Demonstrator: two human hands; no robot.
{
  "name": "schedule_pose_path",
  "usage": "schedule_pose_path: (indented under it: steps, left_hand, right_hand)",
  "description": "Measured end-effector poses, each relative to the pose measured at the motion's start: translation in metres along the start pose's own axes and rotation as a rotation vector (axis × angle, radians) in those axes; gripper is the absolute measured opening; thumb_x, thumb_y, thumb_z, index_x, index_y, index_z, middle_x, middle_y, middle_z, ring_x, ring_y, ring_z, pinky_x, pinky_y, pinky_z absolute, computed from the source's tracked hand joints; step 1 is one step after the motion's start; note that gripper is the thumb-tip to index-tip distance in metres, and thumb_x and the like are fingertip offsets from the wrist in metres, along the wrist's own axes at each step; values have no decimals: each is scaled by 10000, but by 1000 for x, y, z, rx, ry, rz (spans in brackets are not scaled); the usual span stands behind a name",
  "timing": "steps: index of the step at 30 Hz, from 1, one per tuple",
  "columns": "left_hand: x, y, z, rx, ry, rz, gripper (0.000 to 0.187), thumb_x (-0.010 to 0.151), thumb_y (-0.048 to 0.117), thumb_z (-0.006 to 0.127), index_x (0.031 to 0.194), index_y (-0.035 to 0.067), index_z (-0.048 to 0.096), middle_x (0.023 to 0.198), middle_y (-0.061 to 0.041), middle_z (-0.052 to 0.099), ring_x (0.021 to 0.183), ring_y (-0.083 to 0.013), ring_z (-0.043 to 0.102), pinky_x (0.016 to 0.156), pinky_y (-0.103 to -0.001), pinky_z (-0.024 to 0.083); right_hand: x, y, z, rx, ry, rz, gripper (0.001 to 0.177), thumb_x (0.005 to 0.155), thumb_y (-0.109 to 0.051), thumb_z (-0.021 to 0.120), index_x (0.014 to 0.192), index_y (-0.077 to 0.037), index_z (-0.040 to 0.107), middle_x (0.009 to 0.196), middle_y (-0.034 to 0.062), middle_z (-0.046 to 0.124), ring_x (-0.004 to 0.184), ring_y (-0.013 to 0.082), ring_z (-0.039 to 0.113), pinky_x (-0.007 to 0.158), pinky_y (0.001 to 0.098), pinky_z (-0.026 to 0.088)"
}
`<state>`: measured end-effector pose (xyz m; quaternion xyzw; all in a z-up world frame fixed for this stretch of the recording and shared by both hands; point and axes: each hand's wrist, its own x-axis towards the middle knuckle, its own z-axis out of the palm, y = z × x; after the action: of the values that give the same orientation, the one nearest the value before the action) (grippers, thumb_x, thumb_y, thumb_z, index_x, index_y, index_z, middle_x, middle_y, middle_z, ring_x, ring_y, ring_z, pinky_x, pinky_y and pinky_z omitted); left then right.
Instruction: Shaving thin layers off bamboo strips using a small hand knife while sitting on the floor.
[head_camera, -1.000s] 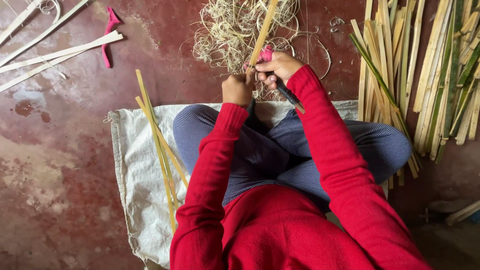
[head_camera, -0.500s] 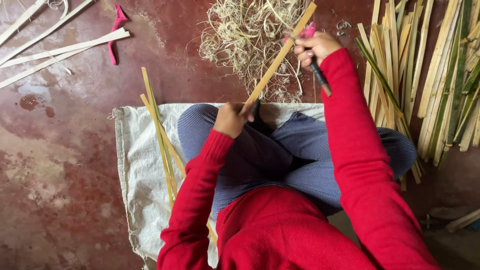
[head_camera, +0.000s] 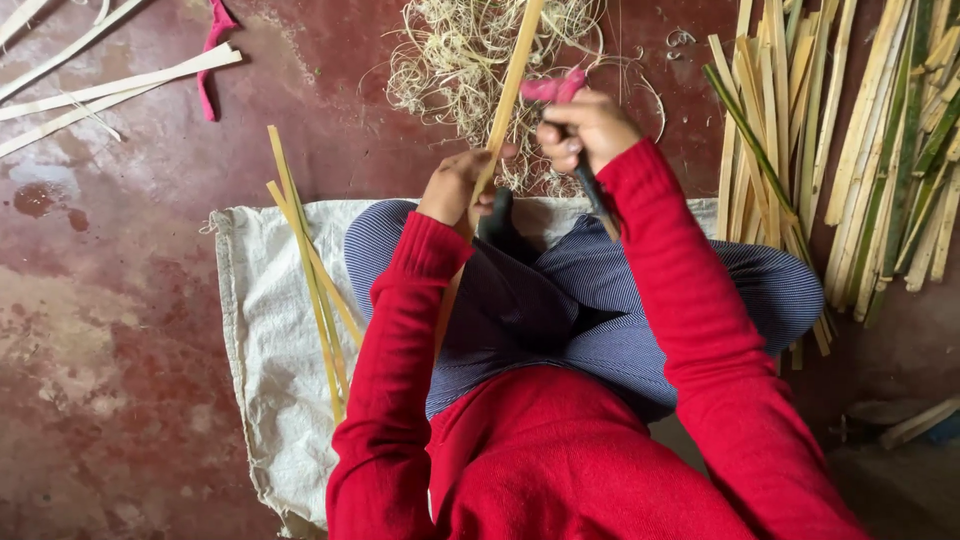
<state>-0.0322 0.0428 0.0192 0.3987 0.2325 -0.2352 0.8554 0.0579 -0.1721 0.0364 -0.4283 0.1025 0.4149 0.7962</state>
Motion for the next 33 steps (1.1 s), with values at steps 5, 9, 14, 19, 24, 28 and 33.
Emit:
schedule_pose_path:
  steps: [5, 9, 14, 19, 24, 28, 33]
  left_hand:
    - [30, -14, -3, -18, 0, 86, 198, 830, 60, 624, 948, -98, 627, 691, -115, 460, 462, -171, 498, 350, -261, 422]
    - [13, -3, 16, 55, 20, 107, 138, 853, 66, 617, 836, -70, 607, 584, -55, 354, 455, -119, 365, 361, -218, 314]
    - [49, -28, -7, 580, 129, 140, 271, 933, 283, 644, 746, 90, 679, 485, -67, 508, 389, -152, 530, 359, -243, 440]
    - [53, -30, -5, 748, 214, 222, 338, 942, 317, 644, 700, 84, 675, 473, -70, 521, 374, -162, 524, 359, -264, 443]
    - [53, -35, 8, 896, 281, 302, 399, 951, 348, 644, 658, 79, 671, 462, -73, 533, 360, -172, 519, 359, -284, 445]
    - [50, -39, 13, 1051, 351, 380, 460, 959, 379, 643, 616, 73, 667, 452, -76, 545, 346, -181, 513, 359, -303, 448]
    - [46, -40, 10, 1204, 430, 462, 522, 968, 410, 642, 574, 68, 664, 441, -79, 557, 333, -191, 508, 359, -322, 451]
  right_hand:
    - [-4, 15, 26, -226, -31, 90, 232, 991, -65, 568, 1220, -77, 530, 699, 55, 518, 440, 33, 422, 360, 245, 398]
    - [-2, 19, 31, -231, -18, 101, 76, 974, -35, 622, 992, -55, 550, 685, 95, 562, 423, 46, 445, 339, 258, 397]
    - [11, 25, 12, -235, -8, 115, 80, 988, -52, 634, 934, -96, 594, 681, 105, 562, 419, 58, 449, 346, 264, 409]
    - [18, 25, 3, -221, 15, 134, 61, 990, -42, 620, 951, -69, 581, 678, 97, 571, 416, 61, 450, 343, 257, 404]
    - [21, 26, -1, -215, 43, 144, 47, 991, -33, 607, 967, -45, 568, 675, 89, 579, 413, 63, 451, 340, 251, 399]
    - [25, 25, -7, -203, 67, 152, 40, 992, -24, 594, 982, -21, 556, 672, 82, 587, 410, 66, 452, 337, 246, 395]
    - [30, 25, -10, -195, 85, 162, 42, 993, -16, 581, 997, 3, 543, 670, 75, 595, 407, 68, 453, 334, 240, 390]
